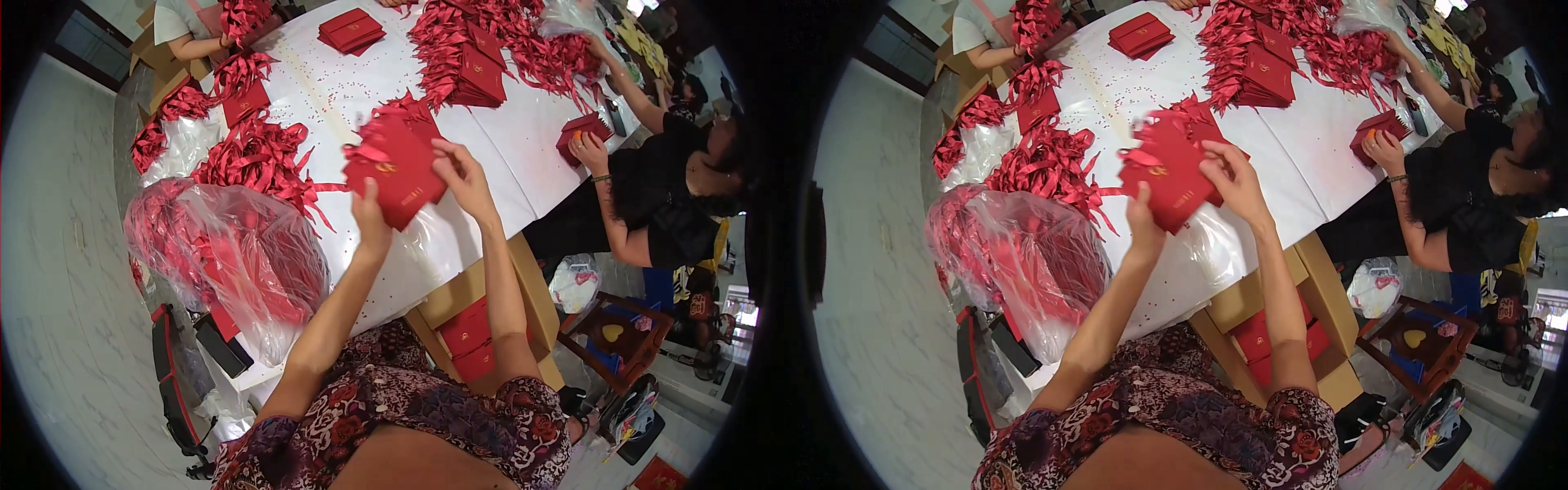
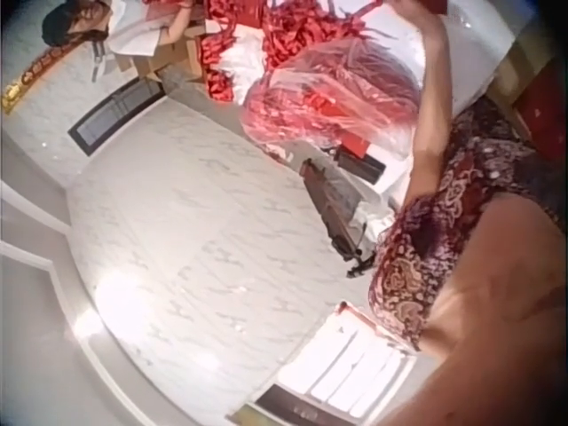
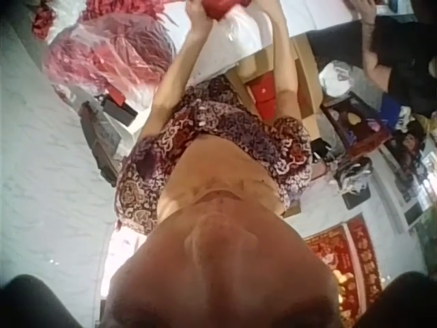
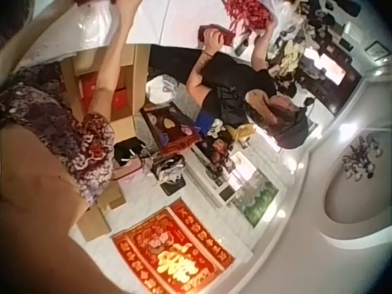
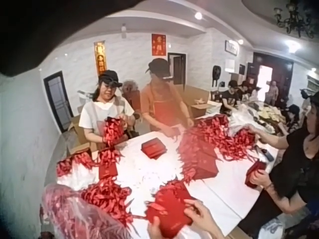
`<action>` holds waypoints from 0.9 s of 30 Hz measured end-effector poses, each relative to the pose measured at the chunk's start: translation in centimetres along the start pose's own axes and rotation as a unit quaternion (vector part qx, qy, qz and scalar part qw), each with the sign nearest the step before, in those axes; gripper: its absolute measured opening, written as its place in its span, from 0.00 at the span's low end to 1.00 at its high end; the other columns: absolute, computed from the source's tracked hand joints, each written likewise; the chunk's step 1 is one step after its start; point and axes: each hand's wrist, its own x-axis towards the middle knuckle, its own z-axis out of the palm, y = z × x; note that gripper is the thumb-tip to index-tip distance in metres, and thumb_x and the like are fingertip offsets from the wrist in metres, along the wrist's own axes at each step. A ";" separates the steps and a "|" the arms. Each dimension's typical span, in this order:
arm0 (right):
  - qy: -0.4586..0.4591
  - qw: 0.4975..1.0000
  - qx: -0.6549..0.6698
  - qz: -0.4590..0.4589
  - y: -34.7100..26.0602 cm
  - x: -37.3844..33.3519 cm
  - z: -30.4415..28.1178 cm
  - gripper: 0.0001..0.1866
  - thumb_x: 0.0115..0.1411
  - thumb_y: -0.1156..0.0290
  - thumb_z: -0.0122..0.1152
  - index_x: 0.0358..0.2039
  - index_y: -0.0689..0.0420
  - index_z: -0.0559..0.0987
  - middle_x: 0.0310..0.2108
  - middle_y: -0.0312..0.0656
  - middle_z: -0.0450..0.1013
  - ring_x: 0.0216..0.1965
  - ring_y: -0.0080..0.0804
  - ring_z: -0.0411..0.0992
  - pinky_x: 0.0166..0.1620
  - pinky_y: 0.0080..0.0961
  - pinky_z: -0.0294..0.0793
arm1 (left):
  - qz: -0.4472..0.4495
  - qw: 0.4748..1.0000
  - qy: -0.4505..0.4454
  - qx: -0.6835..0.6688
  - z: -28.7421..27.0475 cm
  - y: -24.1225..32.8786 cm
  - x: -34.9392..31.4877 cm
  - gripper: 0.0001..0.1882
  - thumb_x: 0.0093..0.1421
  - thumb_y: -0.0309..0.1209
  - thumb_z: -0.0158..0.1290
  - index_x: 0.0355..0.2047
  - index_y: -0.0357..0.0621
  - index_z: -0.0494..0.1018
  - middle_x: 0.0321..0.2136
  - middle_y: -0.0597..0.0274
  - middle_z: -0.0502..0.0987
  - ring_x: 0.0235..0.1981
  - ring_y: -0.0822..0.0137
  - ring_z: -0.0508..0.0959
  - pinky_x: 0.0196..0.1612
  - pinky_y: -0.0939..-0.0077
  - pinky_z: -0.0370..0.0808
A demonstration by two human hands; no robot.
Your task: Counting and packing red envelopes into a plastic bag.
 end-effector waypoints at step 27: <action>0.076 0.925 -0.354 -0.117 -2.9 4.2 4.3 0.16 0.54 0.65 0.65 0.40 0.59 0.78 0.35 0.48 0.77 0.32 0.44 0.76 0.36 0.34 0.74 | -0.153 0.954 0.176 -0.185 -4.5 -2.8 -0.5 0.32 0.53 0.62 0.42 0.43 0.52 0.75 0.31 0.67 0.79 0.23 0.64 0.73 0.22 0.70 0.65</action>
